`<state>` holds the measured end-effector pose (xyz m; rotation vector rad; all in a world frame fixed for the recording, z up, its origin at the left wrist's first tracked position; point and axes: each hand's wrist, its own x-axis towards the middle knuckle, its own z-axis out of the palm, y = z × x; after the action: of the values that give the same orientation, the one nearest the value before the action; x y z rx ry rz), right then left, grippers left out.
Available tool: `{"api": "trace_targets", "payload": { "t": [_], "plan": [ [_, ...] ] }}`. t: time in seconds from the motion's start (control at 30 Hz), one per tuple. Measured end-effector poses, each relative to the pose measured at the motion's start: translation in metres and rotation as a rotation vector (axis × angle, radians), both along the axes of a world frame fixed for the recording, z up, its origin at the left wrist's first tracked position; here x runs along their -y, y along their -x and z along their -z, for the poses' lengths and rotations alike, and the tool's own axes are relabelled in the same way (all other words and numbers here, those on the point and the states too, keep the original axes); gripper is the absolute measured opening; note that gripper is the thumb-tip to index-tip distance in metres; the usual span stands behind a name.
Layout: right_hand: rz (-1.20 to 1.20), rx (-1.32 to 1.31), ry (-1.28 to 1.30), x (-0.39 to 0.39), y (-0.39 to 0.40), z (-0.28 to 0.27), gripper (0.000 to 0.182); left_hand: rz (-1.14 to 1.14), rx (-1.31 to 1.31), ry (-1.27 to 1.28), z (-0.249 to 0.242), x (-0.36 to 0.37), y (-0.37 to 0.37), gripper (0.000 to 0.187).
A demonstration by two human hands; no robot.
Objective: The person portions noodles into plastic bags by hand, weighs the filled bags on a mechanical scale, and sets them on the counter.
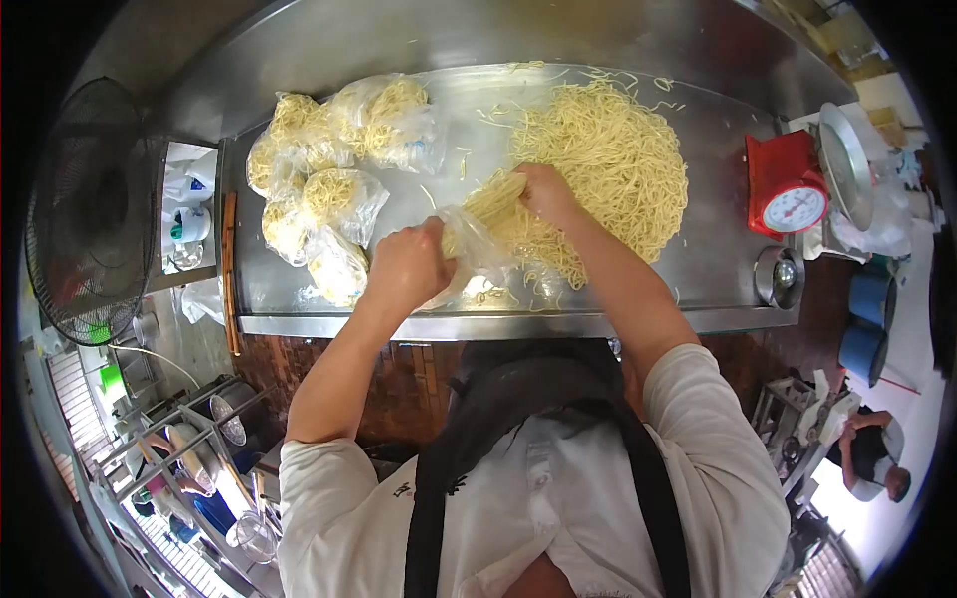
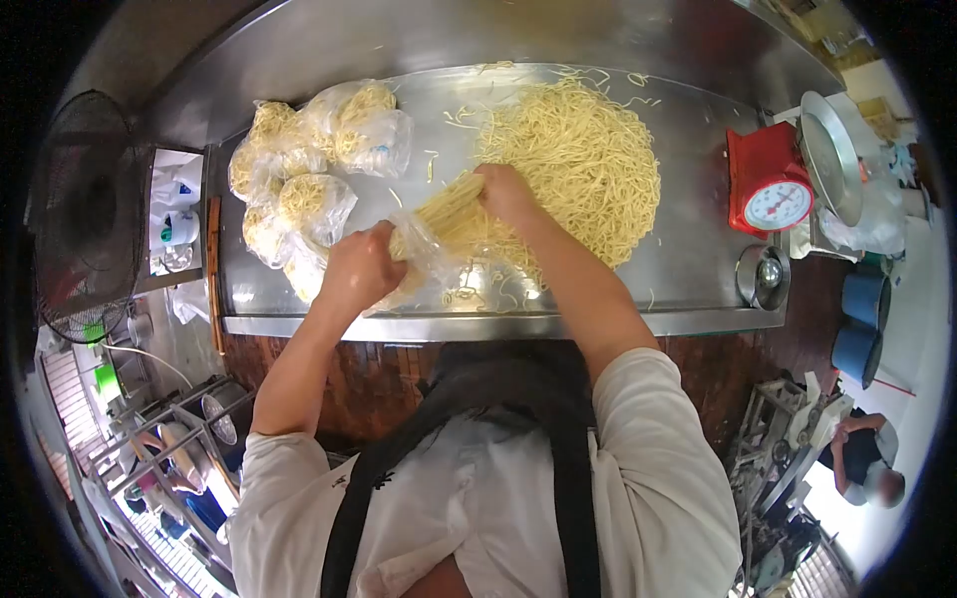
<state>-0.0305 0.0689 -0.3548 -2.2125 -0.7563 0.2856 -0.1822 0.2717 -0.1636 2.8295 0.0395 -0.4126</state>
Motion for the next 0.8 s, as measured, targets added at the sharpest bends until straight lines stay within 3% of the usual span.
{"api": "trace_targets", "payload": {
  "t": [0.13,0.23,0.5,0.63,0.7,0.77,0.8],
  "plan": [
    [0.106,-0.138,0.037,0.015,-0.023,-0.012,0.021,-0.034,0.021,0.029,-0.022,0.004,0.003,0.03],
    [0.168,-0.061,0.128,0.022,-0.036,-0.024,0.024,-0.053,0.134,0.083,-0.026,0.006,0.006,0.029],
    [0.235,-0.02,0.301,0.054,-0.072,-0.019,0.045,-0.03,0.39,0.168,-0.008,0.008,0.006,0.037],
    [0.21,0.146,0.45,0.086,-0.091,0.008,0.055,0.025,0.498,0.192,0.0,0.005,0.008,0.043],
    [0.317,0.023,0.581,0.117,-0.1,0.004,0.049,0.009,0.549,0.23,-0.001,-0.003,0.01,0.045],
    [0.44,0.171,0.448,0.171,-0.132,0.061,0.048,-0.068,0.582,0.283,-0.006,-0.016,0.016,0.048],
    [0.514,0.08,0.363,0.189,-0.156,0.077,0.048,0.0,0.599,0.254,-0.004,-0.018,0.021,0.049]
  ]
}}
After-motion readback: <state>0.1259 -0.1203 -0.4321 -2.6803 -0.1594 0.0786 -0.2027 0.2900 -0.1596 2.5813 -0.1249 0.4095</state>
